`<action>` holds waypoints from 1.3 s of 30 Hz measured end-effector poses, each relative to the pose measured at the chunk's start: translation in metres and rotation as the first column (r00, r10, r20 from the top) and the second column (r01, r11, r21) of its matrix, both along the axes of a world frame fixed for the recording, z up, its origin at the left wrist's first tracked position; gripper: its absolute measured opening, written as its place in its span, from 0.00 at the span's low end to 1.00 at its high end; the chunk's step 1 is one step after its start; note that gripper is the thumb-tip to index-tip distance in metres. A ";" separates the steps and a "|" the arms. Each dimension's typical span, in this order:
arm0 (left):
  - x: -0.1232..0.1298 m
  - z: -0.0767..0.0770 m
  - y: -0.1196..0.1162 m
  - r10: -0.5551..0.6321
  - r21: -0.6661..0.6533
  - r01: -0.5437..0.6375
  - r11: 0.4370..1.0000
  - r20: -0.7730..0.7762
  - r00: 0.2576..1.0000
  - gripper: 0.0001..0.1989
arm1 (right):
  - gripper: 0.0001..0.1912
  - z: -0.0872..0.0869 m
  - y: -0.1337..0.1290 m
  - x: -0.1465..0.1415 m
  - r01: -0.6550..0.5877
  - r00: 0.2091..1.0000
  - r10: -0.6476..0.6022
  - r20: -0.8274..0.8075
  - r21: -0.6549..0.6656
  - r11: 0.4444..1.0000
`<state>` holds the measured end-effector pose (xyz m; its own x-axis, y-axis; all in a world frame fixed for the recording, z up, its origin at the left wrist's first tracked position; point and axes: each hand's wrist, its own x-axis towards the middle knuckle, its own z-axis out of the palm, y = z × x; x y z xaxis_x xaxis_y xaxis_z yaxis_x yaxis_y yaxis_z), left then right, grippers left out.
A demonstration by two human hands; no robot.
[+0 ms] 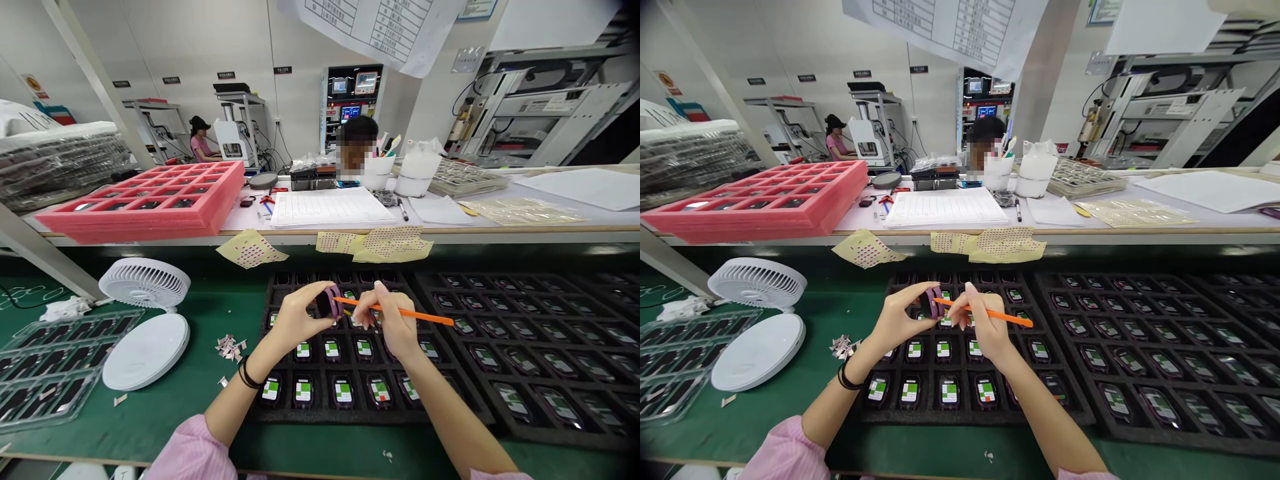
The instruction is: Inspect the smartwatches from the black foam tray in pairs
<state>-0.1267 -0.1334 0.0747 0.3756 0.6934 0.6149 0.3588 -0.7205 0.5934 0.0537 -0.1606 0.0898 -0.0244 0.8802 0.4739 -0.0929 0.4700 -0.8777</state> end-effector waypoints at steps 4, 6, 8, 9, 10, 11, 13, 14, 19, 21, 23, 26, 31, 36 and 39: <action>0.000 0.007 0.003 0.028 -0.369 0.053 0.928 0.210 0.977 0.26 | 0.27 -0.001 0.000 0.005 0.070 0.996 -0.077 0.032 0.189 0.980; -0.003 0.007 0.009 0.035 -0.574 0.197 0.795 0.368 0.929 0.27 | 0.20 0.000 0.000 0.005 0.144 0.978 -0.180 0.103 0.286 0.947; -0.006 0.005 0.015 0.062 -0.689 0.375 0.621 0.519 0.852 0.25 | 0.11 0.001 0.001 0.002 0.165 0.951 -0.245 0.189 0.358 0.919; -0.007 0.003 0.017 0.085 -0.712 0.453 0.537 0.580 0.810 0.24 | 0.08 0.001 0.002 0.000 0.157 0.940 -0.259 0.224 0.391 0.907; -0.007 0.001 0.018 0.111 -0.720 0.517 0.463 0.626 0.772 0.22 | 0.08 0.000 0.004 -0.003 0.137 0.930 -0.265 0.255 0.427 0.894; -0.007 0.000 0.018 0.140 -0.720 0.566 0.401 0.658 0.740 0.20 | 0.09 0.000 0.006 -0.006 0.111 0.923 -0.265 0.278 0.466 0.878; -0.004 -0.002 0.015 0.198 -0.719 0.619 0.316 0.688 0.698 0.17 | 0.11 -0.003 0.010 -0.011 0.066 0.918 -0.264 0.297 0.541 0.838; -0.002 -0.003 0.013 0.224 -0.718 0.633 0.290 0.694 0.684 0.16 | 0.11 -0.005 0.012 -0.013 0.055 0.918 -0.266 0.295 0.569 0.821; 0.004 -0.004 0.006 0.294 -0.680 0.700 0.218 0.730 0.617 0.12 | 0.13 -0.016 0.016 -0.013 0.096 0.934 -0.277 0.224 0.590 0.802; 0.005 -0.005 0.005 0.310 -0.662 0.725 0.192 0.742 0.595 0.11 | 0.13 -0.018 0.015 -0.014 0.116 0.941 -0.271 0.203 0.559 0.821; 0.008 -0.006 0.005 0.340 -0.643 0.746 0.176 0.751 0.567 0.10 | 0.13 -0.020 0.013 -0.017 0.144 0.939 -0.287 0.189 0.541 0.828; 0.013 -0.006 0.002 0.393 -0.594 0.785 0.172 0.773 0.499 0.10 | 0.13 -0.023 0.011 -0.024 0.172 0.904 -0.373 0.208 0.622 0.764; 0.021 -0.004 -0.005 0.386 -0.482 0.864 0.147 0.832 0.399 0.13 | 0.15 -0.028 0.010 -0.032 0.158 0.824 -0.514 0.239 0.774 0.613; 0.020 -0.006 -0.001 0.347 -0.507 0.849 0.148 0.831 0.436 0.14 | 0.17 -0.033 0.012 -0.033 0.171 0.807 -0.541 0.235 0.784 0.596; 0.014 -0.010 0.009 0.311 -0.602 0.764 0.234 0.791 0.528 0.17 | 0.16 -0.034 0.014 -0.032 0.159 0.835 -0.475 0.276 0.707 0.689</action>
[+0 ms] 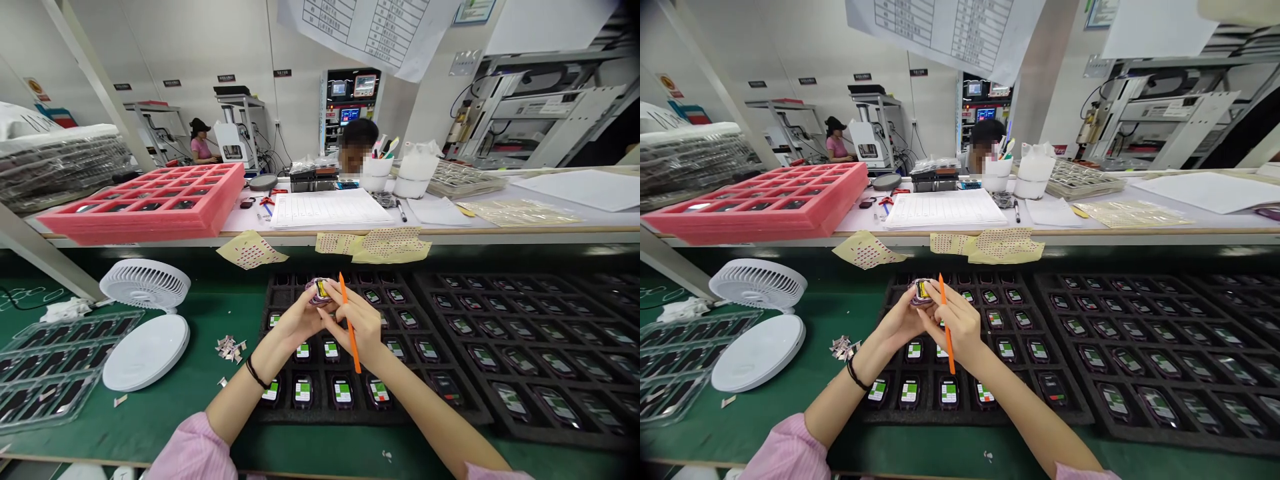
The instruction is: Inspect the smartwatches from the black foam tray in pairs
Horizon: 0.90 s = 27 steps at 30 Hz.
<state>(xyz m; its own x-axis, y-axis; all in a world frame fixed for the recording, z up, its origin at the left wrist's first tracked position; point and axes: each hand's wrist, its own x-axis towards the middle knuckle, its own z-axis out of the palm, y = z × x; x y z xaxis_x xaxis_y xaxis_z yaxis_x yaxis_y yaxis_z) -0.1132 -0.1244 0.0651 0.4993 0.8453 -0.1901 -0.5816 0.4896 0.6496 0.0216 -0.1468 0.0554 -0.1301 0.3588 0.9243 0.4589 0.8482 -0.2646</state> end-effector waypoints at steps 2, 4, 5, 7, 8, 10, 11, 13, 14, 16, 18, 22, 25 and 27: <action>-0.006 0.000 0.007 0.074 0.129 -0.052 0.990 -0.172 0.982 0.18 | 0.14 0.002 0.002 0.002 -0.062 0.997 0.052 -0.062 -0.176 0.982; -0.013 0.002 0.011 0.172 0.329 -0.043 0.943 -0.373 0.912 0.20 | 0.14 0.005 0.004 0.006 -0.156 0.976 0.078 -0.204 -0.401 0.903; -0.016 0.004 0.011 0.234 0.435 -0.010 0.900 -0.465 0.854 0.22 | 0.14 0.006 0.006 0.007 -0.223 0.954 0.079 -0.290 -0.502 0.836; -0.019 0.008 0.007 0.399 0.623 0.083 0.778 -0.592 0.701 0.24 | 0.17 0.007 0.010 0.010 -0.359 0.898 0.068 -0.434 -0.636 0.683; -0.019 0.009 0.004 0.494 0.699 0.129 0.704 -0.611 0.618 0.24 | 0.19 0.007 0.012 0.011 -0.415 0.875 0.069 -0.479 -0.672 0.613; -0.018 0.010 -0.002 0.644 0.801 0.221 0.557 -0.584 0.495 0.21 | 0.24 0.006 0.015 0.011 -0.504 0.838 0.078 -0.541 -0.710 0.492; -0.016 0.010 -0.005 0.683 0.827 0.262 0.498 -0.560 0.469 0.20 | 0.26 0.006 0.016 0.011 -0.542 0.819 0.081 -0.569 -0.717 0.439; -0.014 0.007 -0.009 0.703 0.845 0.315 0.432 -0.534 0.470 0.23 | 0.27 0.008 0.015 0.011 -0.613 0.774 0.081 -0.628 -0.711 0.345; -0.013 0.005 -0.010 0.702 0.848 0.326 0.418 -0.529 0.476 0.25 | 0.27 0.010 0.014 0.011 -0.639 0.754 0.077 -0.652 -0.702 0.314; -0.012 0.004 -0.011 0.704 0.854 0.324 0.407 -0.519 0.485 0.30 | 0.28 0.015 0.012 0.013 -0.664 0.732 0.069 -0.678 -0.687 0.293; -0.013 0.006 -0.013 0.697 0.861 0.306 0.406 -0.508 0.506 0.32 | 0.28 0.019 0.010 0.016 -0.665 0.727 0.064 -0.684 -0.678 0.313; -0.016 0.018 -0.018 0.660 0.875 0.246 0.418 -0.478 0.579 0.27 | 0.30 0.026 0.008 0.021 -0.634 0.745 0.072 -0.663 -0.670 0.386; -0.016 0.025 -0.022 0.649 0.882 0.207 0.423 -0.455 0.610 0.22 | 0.30 0.027 0.007 0.023 -0.593 0.774 0.086 -0.627 -0.671 0.446; -0.015 0.027 -0.024 0.645 0.886 0.181 0.427 -0.439 0.625 0.22 | 0.30 0.028 0.006 0.023 -0.567 0.792 0.091 -0.604 -0.670 0.479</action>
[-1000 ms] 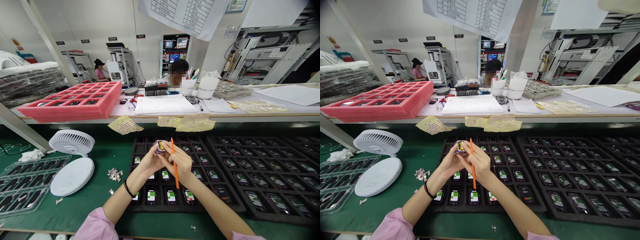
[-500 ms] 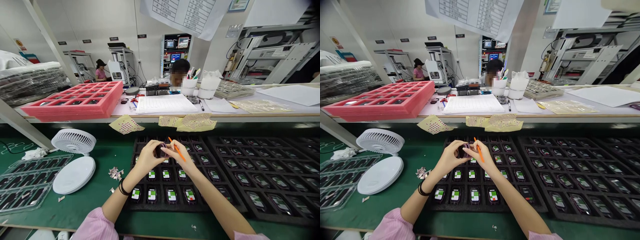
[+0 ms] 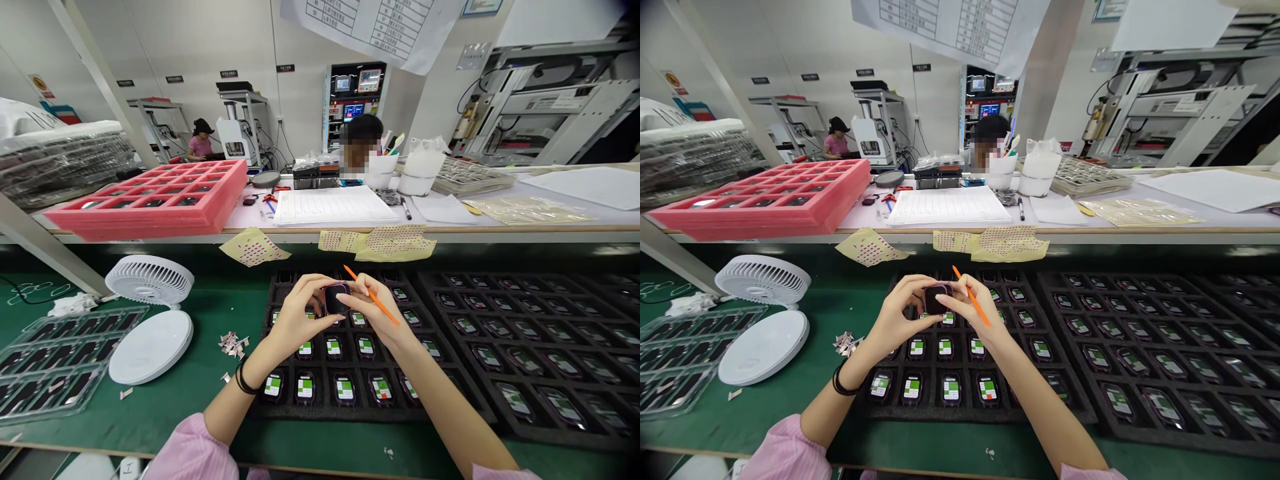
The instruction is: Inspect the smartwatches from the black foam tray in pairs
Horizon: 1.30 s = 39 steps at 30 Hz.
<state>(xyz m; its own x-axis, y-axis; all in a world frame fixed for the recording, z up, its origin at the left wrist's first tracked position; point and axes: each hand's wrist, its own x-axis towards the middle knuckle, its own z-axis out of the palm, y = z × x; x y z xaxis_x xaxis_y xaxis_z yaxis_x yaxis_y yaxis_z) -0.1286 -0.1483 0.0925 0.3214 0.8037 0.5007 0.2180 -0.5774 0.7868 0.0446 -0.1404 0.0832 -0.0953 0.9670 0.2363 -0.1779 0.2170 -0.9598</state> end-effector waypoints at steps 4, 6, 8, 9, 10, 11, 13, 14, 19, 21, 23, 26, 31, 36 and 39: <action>0.002 0.000 -0.001 -0.001 -0.031 0.002 1.000 0.028 1.000 0.21 | 0.28 0.001 -0.002 0.000 -0.023 1.000 0.023 -0.015 0.001 1.000; 0.003 -0.001 0.001 0.023 -0.067 -0.020 0.998 0.052 0.998 0.21 | 0.26 0.001 -0.002 0.001 -0.057 0.997 0.056 -0.051 -0.018 0.998; 0.003 -0.002 0.004 0.060 -0.141 -0.046 0.989 0.095 0.994 0.22 | 0.25 0.000 -0.001 0.003 -0.068 0.996 0.066 -0.065 -0.026 0.997; 0.002 -0.003 0.006 0.077 -0.183 -0.054 0.982 0.120 0.990 0.23 | 0.25 0.000 -0.001 0.004 -0.062 0.996 0.061 -0.062 -0.023 0.998; 0.001 -0.004 0.008 0.093 -0.221 -0.059 0.973 0.146 0.985 0.24 | 0.25 0.000 0.000 0.004 -0.054 0.997 0.053 -0.058 -0.014 0.998; 0.000 -0.004 0.011 0.106 -0.250 -0.060 0.966 0.173 0.979 0.25 | 0.25 0.000 0.001 0.005 -0.047 0.997 0.047 -0.053 -0.003 0.999; -0.005 -0.005 0.016 0.128 -0.274 -0.065 0.959 0.218 0.968 0.26 | 0.25 0.000 0.002 0.006 -0.041 0.998 0.042 -0.045 0.023 0.999; -0.007 -0.005 0.019 0.136 -0.277 -0.069 0.958 0.231 0.963 0.27 | 0.25 0.000 0.002 0.006 -0.044 0.998 0.045 -0.038 0.035 0.998; -0.013 -0.003 0.024 0.161 -0.289 -0.086 0.953 0.246 0.956 0.27 | 0.24 0.002 0.002 0.005 -0.062 0.998 0.063 -0.019 0.062 0.996; -0.013 -0.003 0.025 0.160 -0.285 -0.085 0.955 0.252 0.955 0.27 | 0.24 0.002 0.001 0.005 -0.072 0.997 0.073 -0.018 0.072 0.995; -0.013 -0.005 0.027 0.178 -0.286 -0.096 0.953 0.274 0.945 0.27 | 0.23 -0.001 0.002 0.005 -0.066 0.998 0.066 0.004 0.091 0.994; -0.017 -0.013 0.035 0.244 -0.343 -0.127 0.931 0.324 0.914 0.30 | 0.23 -0.013 0.010 0.005 -0.013 0.996 0.001 0.084 0.142 0.990; -0.039 -0.044 0.066 0.292 -0.435 -0.247 0.866 0.038 0.956 0.22 | 0.19 -0.042 0.048 -0.006 0.063 0.881 -0.148 0.450 0.199 0.978; -0.059 -0.082 0.090 0.382 -0.268 -0.450 0.852 -0.269 0.884 0.09 | 0.15 -0.064 0.085 -0.044 0.052 0.805 -0.142 0.576 0.170 0.984; -0.064 -0.097 0.094 0.383 -0.197 -0.478 0.856 -0.380 0.842 0.07 | 0.16 -0.078 0.097 -0.070 0.058 0.763 -0.139 0.631 0.148 0.987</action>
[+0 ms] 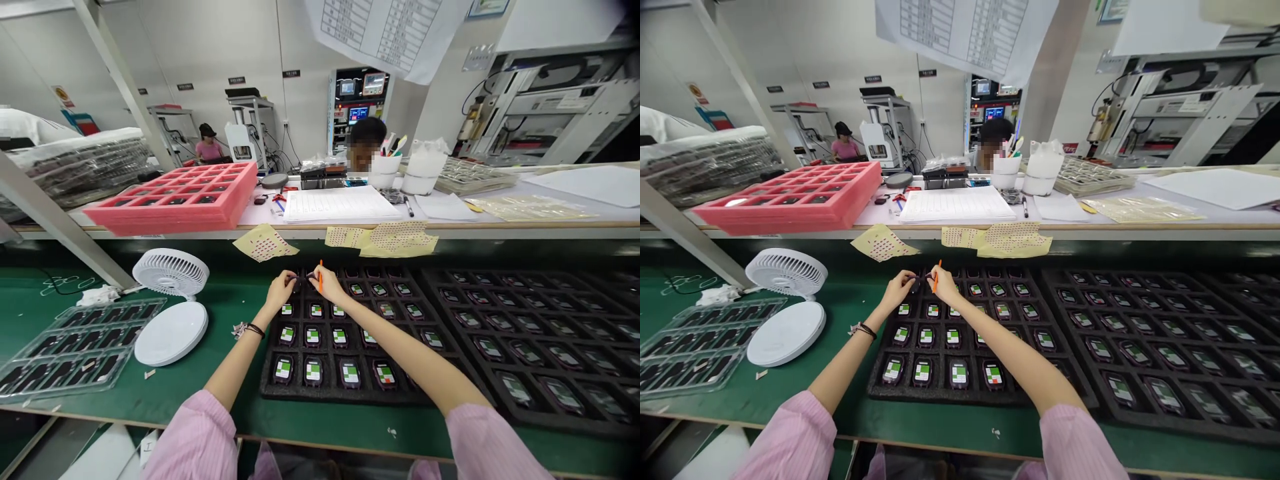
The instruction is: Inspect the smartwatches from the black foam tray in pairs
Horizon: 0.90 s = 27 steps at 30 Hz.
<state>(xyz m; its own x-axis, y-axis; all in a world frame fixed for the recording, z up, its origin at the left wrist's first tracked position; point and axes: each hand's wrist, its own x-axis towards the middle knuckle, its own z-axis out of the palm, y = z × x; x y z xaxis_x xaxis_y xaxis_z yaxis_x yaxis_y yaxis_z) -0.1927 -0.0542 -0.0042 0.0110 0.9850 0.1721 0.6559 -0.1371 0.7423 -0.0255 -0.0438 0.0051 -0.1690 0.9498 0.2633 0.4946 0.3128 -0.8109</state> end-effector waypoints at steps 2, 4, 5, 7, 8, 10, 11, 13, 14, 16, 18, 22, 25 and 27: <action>-0.002 -0.005 0.001 -0.007 0.005 0.008 1.000 -0.090 0.996 0.07 | 0.17 -0.009 0.004 -0.011 0.010 0.999 -0.009 0.044 -0.019 1.000; -0.003 -0.007 0.000 0.001 0.022 0.003 1.000 -0.174 0.985 0.08 | 0.17 -0.014 0.007 -0.014 0.022 0.996 -0.019 0.093 -0.035 0.999; -0.003 -0.006 0.000 0.008 0.033 -0.001 0.999 -0.212 0.977 0.08 | 0.17 -0.015 0.007 -0.011 0.031 0.993 -0.027 0.117 -0.038 0.999; -0.001 -0.003 0.000 0.014 0.055 0.001 0.998 -0.273 0.962 0.10 | 0.14 -0.012 0.006 0.005 0.064 0.984 -0.057 0.167 -0.033 0.997; 0.001 -0.001 0.000 0.005 0.062 0.014 0.998 -0.297 0.955 0.11 | 0.12 -0.010 0.006 0.016 0.088 0.978 -0.081 0.194 -0.028 0.996; 0.010 0.002 0.000 -0.046 0.063 0.071 0.996 -0.336 0.941 0.11 | 0.09 -0.004 0.004 0.043 0.156 0.955 -0.146 0.259 -0.021 0.988; 0.017 0.003 0.001 -0.085 0.056 0.112 0.992 -0.353 0.932 0.11 | 0.07 -0.001 0.003 0.057 0.194 0.938 -0.179 0.297 -0.022 0.981; 0.034 0.004 0.002 -0.175 0.029 0.202 0.979 -0.385 0.906 0.10 | 0.06 0.001 0.001 0.080 0.264 0.899 -0.230 0.374 -0.041 0.964; 0.044 0.003 0.003 -0.216 0.013 0.241 0.970 -0.402 0.890 0.10 | 0.06 0.000 0.000 0.088 0.289 0.880 -0.241 0.409 -0.058 0.956; 0.063 0.002 0.005 -0.272 -0.016 0.295 0.956 -0.436 0.858 0.09 | 0.07 -0.004 -0.001 0.097 0.317 0.854 -0.238 0.463 -0.098 0.943; 0.080 -0.001 0.007 -0.290 -0.034 0.311 0.950 -0.471 0.833 0.11 | 0.10 -0.010 0.000 0.100 0.316 0.845 -0.213 0.490 -0.136 0.939; 0.100 -0.004 0.016 -0.293 -0.059 0.310 0.949 -0.526 0.798 0.16 | 0.16 -0.020 0.007 0.101 0.267 0.872 -0.155 0.465 -0.186 0.945; 0.105 -0.006 0.023 -0.306 -0.077 0.318 0.945 -0.550 0.777 0.16 | 0.17 -0.025 0.013 0.105 0.211 0.912 -0.114 0.393 -0.213 0.954; 0.106 -0.007 0.025 -0.323 -0.089 0.332 0.939 -0.558 0.764 0.15 | 0.16 -0.028 0.015 0.107 0.162 0.941 -0.081 0.329 -0.227 0.960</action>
<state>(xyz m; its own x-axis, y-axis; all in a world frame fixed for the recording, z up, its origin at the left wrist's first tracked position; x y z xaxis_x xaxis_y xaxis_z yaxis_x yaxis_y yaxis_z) -0.0867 -0.0288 -0.0110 0.4305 0.9013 0.0486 0.8662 -0.4276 0.2584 0.0819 -0.0284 -0.0228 -0.0834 0.9961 -0.0301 0.7570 0.0437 -0.6519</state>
